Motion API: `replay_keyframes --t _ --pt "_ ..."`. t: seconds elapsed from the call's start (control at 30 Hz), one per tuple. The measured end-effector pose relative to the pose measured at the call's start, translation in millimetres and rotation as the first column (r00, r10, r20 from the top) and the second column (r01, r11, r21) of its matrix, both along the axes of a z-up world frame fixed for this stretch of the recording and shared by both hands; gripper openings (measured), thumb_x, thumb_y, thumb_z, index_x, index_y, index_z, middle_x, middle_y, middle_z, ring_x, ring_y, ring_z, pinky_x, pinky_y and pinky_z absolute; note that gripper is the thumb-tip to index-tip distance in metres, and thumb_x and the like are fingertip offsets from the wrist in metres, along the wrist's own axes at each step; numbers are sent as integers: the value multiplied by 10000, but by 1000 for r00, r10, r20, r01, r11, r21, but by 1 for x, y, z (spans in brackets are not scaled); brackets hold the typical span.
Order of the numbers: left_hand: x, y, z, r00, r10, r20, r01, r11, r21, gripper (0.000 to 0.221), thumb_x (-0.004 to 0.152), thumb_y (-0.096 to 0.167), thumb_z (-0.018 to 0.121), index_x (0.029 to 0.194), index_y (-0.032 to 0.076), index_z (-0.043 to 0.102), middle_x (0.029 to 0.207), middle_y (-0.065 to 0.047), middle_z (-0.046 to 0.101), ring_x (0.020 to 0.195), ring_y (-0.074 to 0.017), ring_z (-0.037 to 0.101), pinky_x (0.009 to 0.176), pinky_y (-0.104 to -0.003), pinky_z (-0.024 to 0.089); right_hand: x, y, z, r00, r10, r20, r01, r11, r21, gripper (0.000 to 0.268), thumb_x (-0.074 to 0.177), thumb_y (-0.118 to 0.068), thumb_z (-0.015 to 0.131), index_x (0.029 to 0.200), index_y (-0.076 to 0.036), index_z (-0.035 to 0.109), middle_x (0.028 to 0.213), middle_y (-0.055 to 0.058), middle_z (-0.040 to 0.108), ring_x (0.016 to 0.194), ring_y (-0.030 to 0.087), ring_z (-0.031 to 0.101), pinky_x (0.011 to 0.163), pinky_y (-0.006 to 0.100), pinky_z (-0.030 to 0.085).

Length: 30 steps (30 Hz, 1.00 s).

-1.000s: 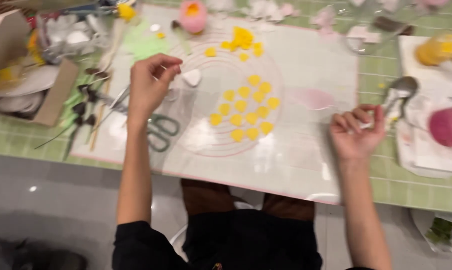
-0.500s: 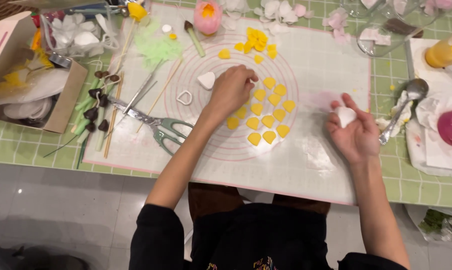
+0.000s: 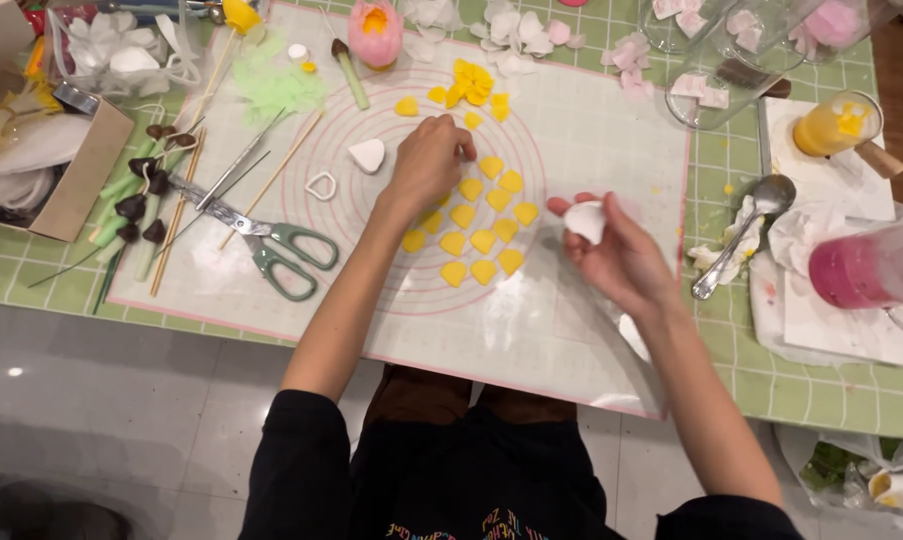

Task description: Assembling small wax petals and components to create decorative flowers for candles.

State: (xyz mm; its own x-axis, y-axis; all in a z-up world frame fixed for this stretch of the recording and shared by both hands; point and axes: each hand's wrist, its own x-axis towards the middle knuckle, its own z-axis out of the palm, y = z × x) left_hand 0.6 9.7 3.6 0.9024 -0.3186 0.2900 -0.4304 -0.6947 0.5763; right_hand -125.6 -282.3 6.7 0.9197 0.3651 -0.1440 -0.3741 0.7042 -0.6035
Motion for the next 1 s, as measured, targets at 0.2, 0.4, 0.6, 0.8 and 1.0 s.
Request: replay_keyframes --t 0.2,0.4,0.6,0.8,1.0 --pt "-7 2 8 999 -38 -28 38 999 17 174 773 -49 689 859 89 749 929 -81 639 1008 -275 619 843 -403 514 -5 18 -32 994 48 -103 -34 991 128 380 1134 -318 463 1286 8 586 1369 272 589 952 242 621 886 341 535" --pt "-11 4 18 995 -73 -65 76 996 41 146 761 -3 754 878 81 733 950 -78 631 1018 -283 596 857 -411 498 -15 24 -33 991 106 -80 -99 991 91 394 1123 -328 450 1288 4 582 1321 265 618 901 232 603 855 346 523" --pt "-5 4 18 990 -108 -95 117 989 92 157 745 7 757 856 84 677 971 -66 623 1028 -280 582 840 -426 490 -12 27 -30 994 106 -19 -105 993 45 404 1128 -336 437 1293 6 577 1295 260 627 899 230 587 850 344 507" --pt "2 5 14 982 -180 -59 187 969 158 123 783 22 730 862 76 653 1004 -84 603 1046 -296 564 823 -437 480 -11 25 -34 994 104 13 -105 993 56 415 1148 -338 418 1311 11 575 1301 256 626 909 229 576 866 346 496" --pt "4 10 7 973 -232 2 231 971 66 130 784 42 749 870 65 654 976 -112 601 995 -326 565 831 -434 477 -13 25 -36 996 94 -7 -94 994 64 405 1138 -333 428 1303 7 577 1305 265 627 904 224 597 855 340 515"
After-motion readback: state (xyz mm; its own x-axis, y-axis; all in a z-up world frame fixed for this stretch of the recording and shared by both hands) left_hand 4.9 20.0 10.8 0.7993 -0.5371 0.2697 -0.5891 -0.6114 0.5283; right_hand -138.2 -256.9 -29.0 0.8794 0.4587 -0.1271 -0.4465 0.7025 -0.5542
